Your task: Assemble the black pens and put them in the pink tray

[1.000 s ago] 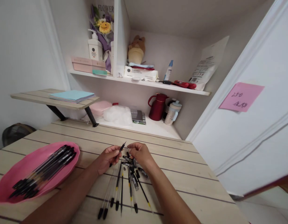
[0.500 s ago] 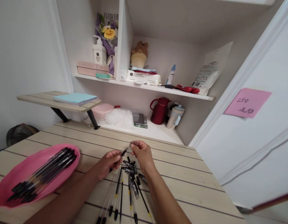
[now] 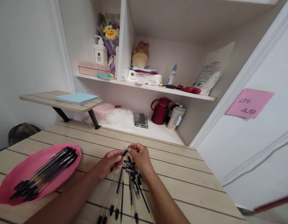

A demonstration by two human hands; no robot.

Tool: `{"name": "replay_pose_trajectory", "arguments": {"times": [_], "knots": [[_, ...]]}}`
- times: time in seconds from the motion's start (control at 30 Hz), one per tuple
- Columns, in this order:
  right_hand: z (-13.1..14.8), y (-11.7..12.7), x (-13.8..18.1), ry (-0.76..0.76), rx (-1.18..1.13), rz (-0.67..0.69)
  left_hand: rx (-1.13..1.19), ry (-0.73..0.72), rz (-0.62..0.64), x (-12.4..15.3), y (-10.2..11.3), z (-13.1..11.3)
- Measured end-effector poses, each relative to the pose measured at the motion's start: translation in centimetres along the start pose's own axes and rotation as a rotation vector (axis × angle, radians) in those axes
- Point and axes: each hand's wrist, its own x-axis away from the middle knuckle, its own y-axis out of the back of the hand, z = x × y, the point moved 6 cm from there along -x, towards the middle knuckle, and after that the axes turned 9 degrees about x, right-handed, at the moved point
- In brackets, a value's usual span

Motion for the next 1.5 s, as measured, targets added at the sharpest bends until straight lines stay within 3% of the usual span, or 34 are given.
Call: {"name": "replay_pose_trajectory", "arguments": {"times": [0.37,0.67,0.9,1.13,1.3,1.5], "knots": [[-0.2,-0.2,-0.1,0.053,0.091,0.058,-0.027,-0.007,-0.026,0.0,0.0,0.0],[0.0,0.2,0.0,0.129,0.287,0.007,-0.061,-0.027,-0.054,0.2,-0.1,-0.1],[0.7,-0.5,0.5,0.063,-0.025,0.169,0.021,-0.041,-0.031,0.1,-0.5,-0.3],[0.2,0.1,0.4,0.029,-0.015,0.030,0.010,-0.032,-0.023,0.3,-1.0,-0.1],[0.2,-0.5,0.5,0.016,-0.081,0.146,0.020,-0.034,-0.028,0.4,-1.2,-0.2],[0.3,-0.2,0.7,0.005,-0.038,0.089,0.014,-0.033,-0.009,0.5,-1.4,-0.3]]}}
